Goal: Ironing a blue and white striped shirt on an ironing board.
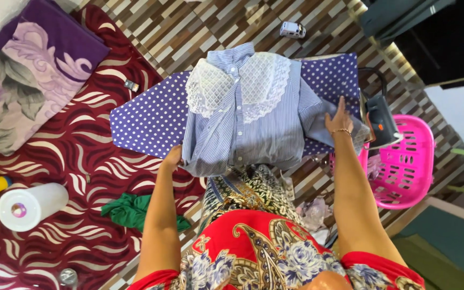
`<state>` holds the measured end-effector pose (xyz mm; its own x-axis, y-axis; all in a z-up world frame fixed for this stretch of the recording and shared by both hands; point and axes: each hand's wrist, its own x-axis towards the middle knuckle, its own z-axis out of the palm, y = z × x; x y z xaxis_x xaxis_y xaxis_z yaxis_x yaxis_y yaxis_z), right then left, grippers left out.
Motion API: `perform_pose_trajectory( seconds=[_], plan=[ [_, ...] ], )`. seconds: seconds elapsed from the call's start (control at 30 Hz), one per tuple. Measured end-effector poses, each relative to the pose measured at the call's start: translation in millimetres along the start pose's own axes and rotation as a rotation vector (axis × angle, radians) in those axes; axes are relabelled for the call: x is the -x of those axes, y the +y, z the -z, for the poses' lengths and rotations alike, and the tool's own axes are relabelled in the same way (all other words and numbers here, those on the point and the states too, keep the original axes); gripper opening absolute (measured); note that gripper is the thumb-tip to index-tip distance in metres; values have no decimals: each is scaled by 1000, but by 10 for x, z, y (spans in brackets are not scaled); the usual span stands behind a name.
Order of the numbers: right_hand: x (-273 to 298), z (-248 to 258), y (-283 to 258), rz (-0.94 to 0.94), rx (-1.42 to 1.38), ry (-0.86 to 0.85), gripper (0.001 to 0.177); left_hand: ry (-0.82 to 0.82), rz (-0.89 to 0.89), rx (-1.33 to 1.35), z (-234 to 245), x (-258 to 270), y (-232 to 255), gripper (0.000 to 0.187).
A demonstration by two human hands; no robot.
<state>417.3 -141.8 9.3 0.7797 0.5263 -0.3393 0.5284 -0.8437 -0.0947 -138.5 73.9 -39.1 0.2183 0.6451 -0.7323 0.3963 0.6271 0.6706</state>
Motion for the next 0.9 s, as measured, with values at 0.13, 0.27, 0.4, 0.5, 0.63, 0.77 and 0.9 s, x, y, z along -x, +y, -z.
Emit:
perform_pose_trajectory(
  seconds=[0.13, 0.27, 0.4, 0.5, 0.63, 0.77, 0.9],
  plan=[
    [-274, -176, -77, -9, 54, -92, 66, -367, -204, -60, -524, 110, 330, 75],
    [-209, -394, -163, 126, 190, 96, 33, 25, -605, -966, -1386, 370, 674, 97],
    [-114, -651, -93, 329, 132, 272, 28, -9, -550, -917, -1978, 140, 240, 90],
    [-59, -820, -42, 358, -189, 240, 35, -124, -796, -966, -2084, 48, 18, 94],
    [252, -431, -232, 378, -459, 235, 40, 233, -693, -470, -1713, 137, 178, 42],
    [258, -78, -148, 276, -447, 27, 46, 472, -595, -511, -1507, 91, 252, 43],
    [168, 393, 75, 75, -474, -85, 40, 113, -285, -193, -1634, -403, 97, 33]
  ],
)
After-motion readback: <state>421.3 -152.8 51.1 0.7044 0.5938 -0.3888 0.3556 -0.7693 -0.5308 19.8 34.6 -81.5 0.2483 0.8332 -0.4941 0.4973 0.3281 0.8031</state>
